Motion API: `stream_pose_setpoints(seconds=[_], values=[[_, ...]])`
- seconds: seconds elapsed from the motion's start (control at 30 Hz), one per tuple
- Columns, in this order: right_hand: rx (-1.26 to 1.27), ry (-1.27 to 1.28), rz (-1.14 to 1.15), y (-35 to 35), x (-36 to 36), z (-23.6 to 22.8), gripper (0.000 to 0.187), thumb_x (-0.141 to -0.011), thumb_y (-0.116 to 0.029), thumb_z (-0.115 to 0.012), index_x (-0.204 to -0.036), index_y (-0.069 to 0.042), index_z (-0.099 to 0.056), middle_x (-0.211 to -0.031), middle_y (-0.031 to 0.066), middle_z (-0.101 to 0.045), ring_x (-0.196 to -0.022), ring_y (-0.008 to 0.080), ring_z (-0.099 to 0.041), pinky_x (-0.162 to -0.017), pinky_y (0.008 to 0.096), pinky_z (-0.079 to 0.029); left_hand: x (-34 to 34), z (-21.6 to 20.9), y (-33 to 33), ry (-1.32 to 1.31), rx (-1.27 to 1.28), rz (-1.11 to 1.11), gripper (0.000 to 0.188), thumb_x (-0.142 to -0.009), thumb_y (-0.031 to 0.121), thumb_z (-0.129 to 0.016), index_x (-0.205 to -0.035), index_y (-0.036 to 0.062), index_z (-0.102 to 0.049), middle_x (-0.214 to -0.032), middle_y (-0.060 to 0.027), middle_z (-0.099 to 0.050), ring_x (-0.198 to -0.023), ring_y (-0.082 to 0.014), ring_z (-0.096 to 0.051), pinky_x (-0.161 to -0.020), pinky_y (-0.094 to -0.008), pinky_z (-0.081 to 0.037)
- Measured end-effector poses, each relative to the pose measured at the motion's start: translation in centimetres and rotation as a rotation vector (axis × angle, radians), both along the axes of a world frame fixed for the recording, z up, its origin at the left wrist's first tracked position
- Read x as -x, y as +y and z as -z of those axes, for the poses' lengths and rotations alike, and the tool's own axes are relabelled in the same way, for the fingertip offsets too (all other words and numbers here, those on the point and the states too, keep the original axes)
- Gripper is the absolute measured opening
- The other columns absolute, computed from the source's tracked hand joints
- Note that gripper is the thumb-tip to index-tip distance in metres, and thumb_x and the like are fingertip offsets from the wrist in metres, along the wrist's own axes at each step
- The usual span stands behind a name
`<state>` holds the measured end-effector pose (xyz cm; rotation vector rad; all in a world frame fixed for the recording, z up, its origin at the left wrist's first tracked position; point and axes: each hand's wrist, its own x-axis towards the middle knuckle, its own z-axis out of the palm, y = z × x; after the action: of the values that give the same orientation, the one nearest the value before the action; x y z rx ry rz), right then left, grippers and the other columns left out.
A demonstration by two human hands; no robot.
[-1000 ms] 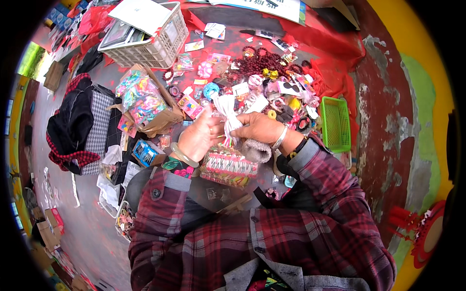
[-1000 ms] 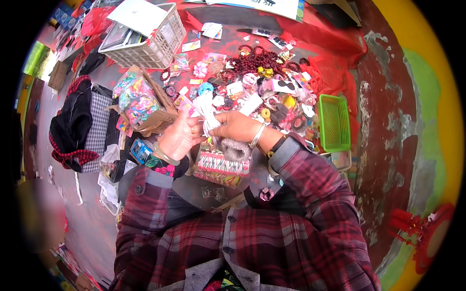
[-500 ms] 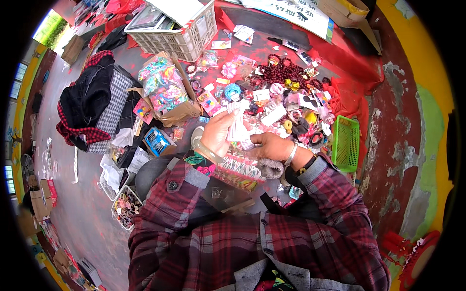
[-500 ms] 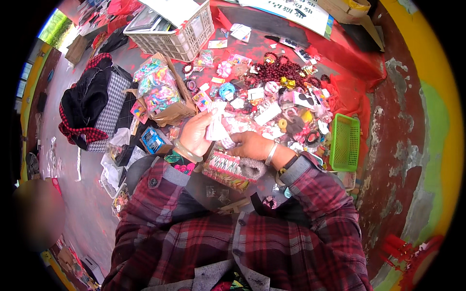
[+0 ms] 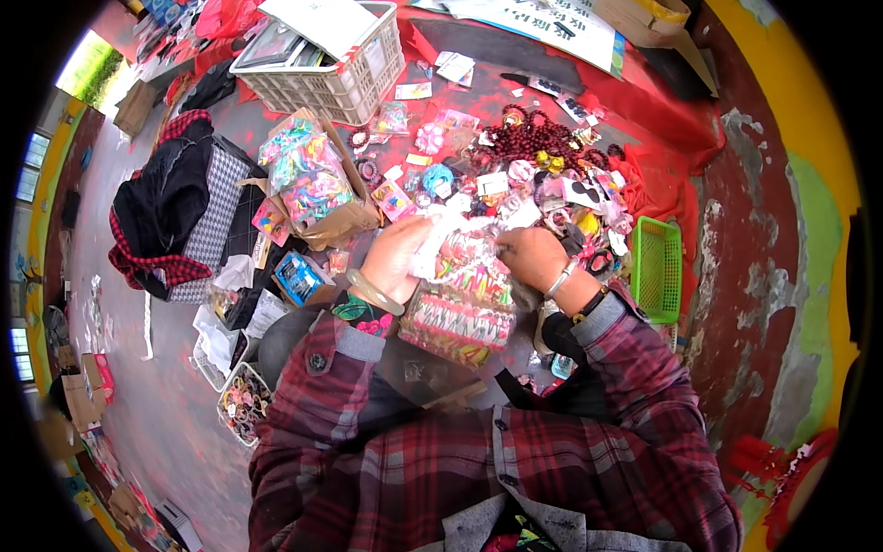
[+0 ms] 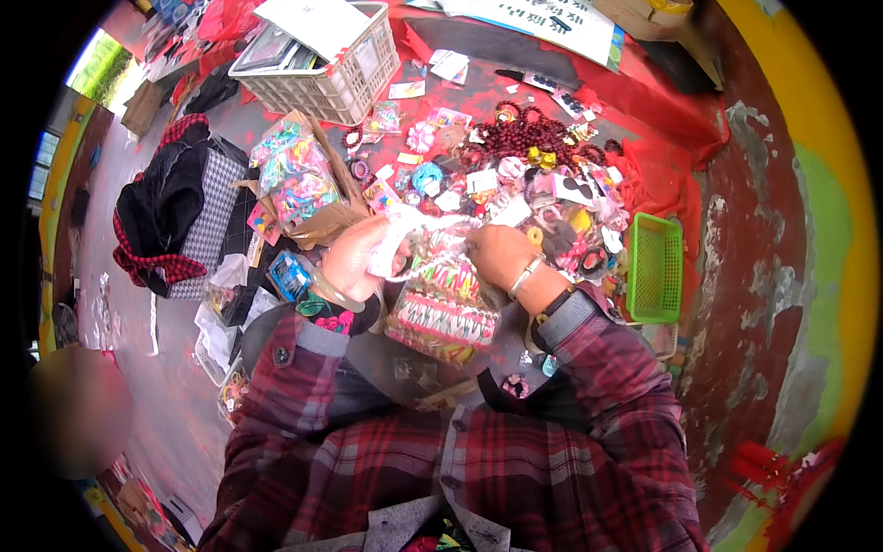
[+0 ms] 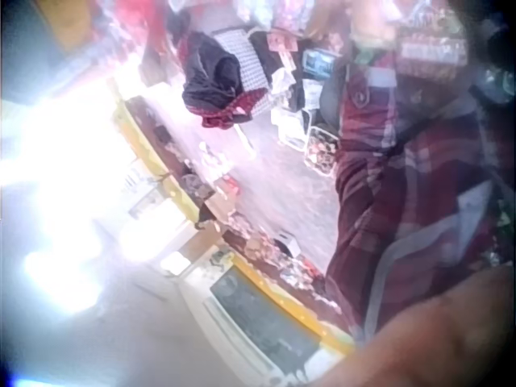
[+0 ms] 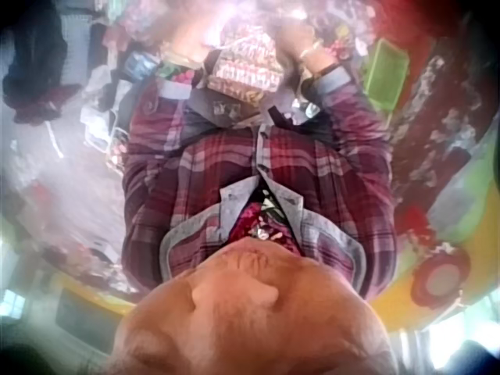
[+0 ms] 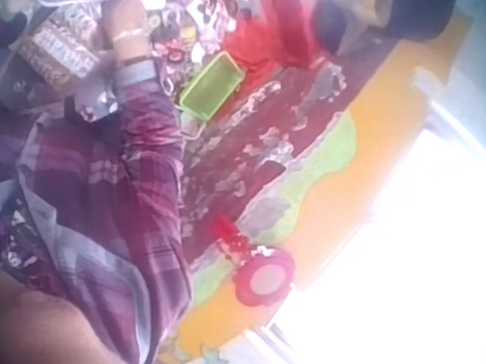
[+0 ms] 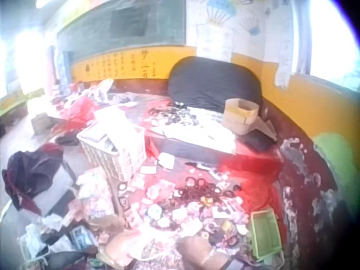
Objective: The person sits on the floor and sorts through various small items, including hair accessories and beaded bracelets. They pick up items, wipe some with a cloth, and place them into baskets or plastic bags.
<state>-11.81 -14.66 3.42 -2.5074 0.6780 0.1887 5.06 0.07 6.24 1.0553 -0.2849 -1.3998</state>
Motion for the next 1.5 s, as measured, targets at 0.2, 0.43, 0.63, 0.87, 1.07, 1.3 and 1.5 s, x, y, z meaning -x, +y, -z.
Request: stream_pose_setpoints(seconds=[0.2, 0.43, 0.63, 0.87, 1.07, 1.3, 1.5], values=[[-0.439, -0.273, 0.095, 0.9, -0.4, -2.9, 0.041, -0.075, -0.015, -0.058, -0.116, -0.018, -0.051, -0.082, 0.0132, -0.062, -0.075, 0.0295, -0.061, -0.068, 0.0381, -0.047, 2.0, -0.4, -0.1, -0.136, 0.056, 0.393, 0.023, -0.090, 0.016, -0.047, -0.104, -0.0022, -0.053, -0.083, -0.0066, -0.061, -0.071, -0.0108, -0.058, -0.063, -0.0229, -0.047], [-0.220, -0.120, 0.018, 0.2, -0.1, -1.9, 0.047, -0.071, -0.014, -0.059, -0.117, -0.014, -0.050, -0.087, 0.0135, -0.063, -0.080, 0.0314, -0.061, -0.072, 0.0372, -0.048, 1.6, -0.7, -0.1, -0.021, 0.089, 0.436, 0.025, -0.090, 0.013, -0.048, -0.109, -0.0034, -0.052, -0.092, -0.0044, -0.059, -0.083, -0.0082, -0.055, -0.074, -0.0221, -0.044], [-0.283, -0.444, -0.161, 0.5, 0.3, -0.6, 0.055, -0.068, -0.016, -0.064, -0.120, -0.014, -0.048, -0.087, 0.0154, -0.063, -0.081, 0.0336, -0.060, -0.073, 0.0377, -0.047, 1.9, -0.4, -0.7, -0.101, 0.145, 0.466, 0.027, -0.091, 0.016, -0.046, -0.110, -0.0027, -0.050, -0.093, -0.0069, -0.059, -0.081, -0.0101, -0.057, -0.070, -0.0215, -0.045], [0.005, -0.245, -0.012, -0.8, 0.5, -1.2, 0.037, -0.070, -0.018, -0.056, -0.106, -0.011, -0.057, -0.088, 0.0183, -0.061, -0.081, 0.0345, -0.059, -0.070, 0.0409, -0.047, 1.3, -0.3, -0.3, -0.045, 0.067, 0.422, 0.024, -0.091, 0.014, -0.045, -0.108, -0.0017, -0.049, -0.086, -0.0088, -0.059, -0.075, -0.0134, -0.059, -0.064, -0.0236, -0.046], [0.292, -0.256, 0.111, -1.0, 0.7, -1.7, 0.021, -0.070, -0.015, -0.055, -0.088, -0.005, -0.060, -0.082, 0.0163, -0.058, -0.074, 0.0343, -0.057, -0.065, 0.0424, -0.046, 1.6, 2.2, -0.3, -0.086, 0.007, 0.263, 0.025, -0.088, 0.009, -0.048, -0.111, -0.0024, -0.048, -0.095, -0.0056, -0.057, -0.081, -0.0133, -0.058, -0.073, -0.0260, -0.046], [0.171, -0.482, 0.262, -1.6, 0.7, -2.5, 0.021, -0.068, -0.011, -0.057, -0.086, -0.006, -0.066, -0.082, 0.0146, -0.060, -0.077, 0.0322, -0.058, -0.069, 0.0375, -0.047, 1.6, 2.1, -0.3, -0.115, -0.006, 0.349, 0.025, -0.086, 0.008, -0.051, -0.108, -0.0026, -0.050, -0.097, -0.0041, -0.056, -0.093, -0.0099, -0.051, -0.083, -0.0252, -0.039], [-0.059, -0.342, 0.339, -2.8, 0.6, -1.8, 0.019, -0.074, -0.022, -0.060, -0.083, -0.006, -0.066, -0.085, 0.0159, -0.061, -0.079, 0.0311, -0.059, -0.071, 0.0361, -0.047, 1.5, 1.7, -1.1, 0.029, 0.089, 0.254, 0.021, -0.085, 0.005, -0.052, -0.105, -0.0017, -0.051, -0.101, -0.0074, -0.057, -0.096, -0.0149, -0.055, -0.085, -0.0305, -0.042]])
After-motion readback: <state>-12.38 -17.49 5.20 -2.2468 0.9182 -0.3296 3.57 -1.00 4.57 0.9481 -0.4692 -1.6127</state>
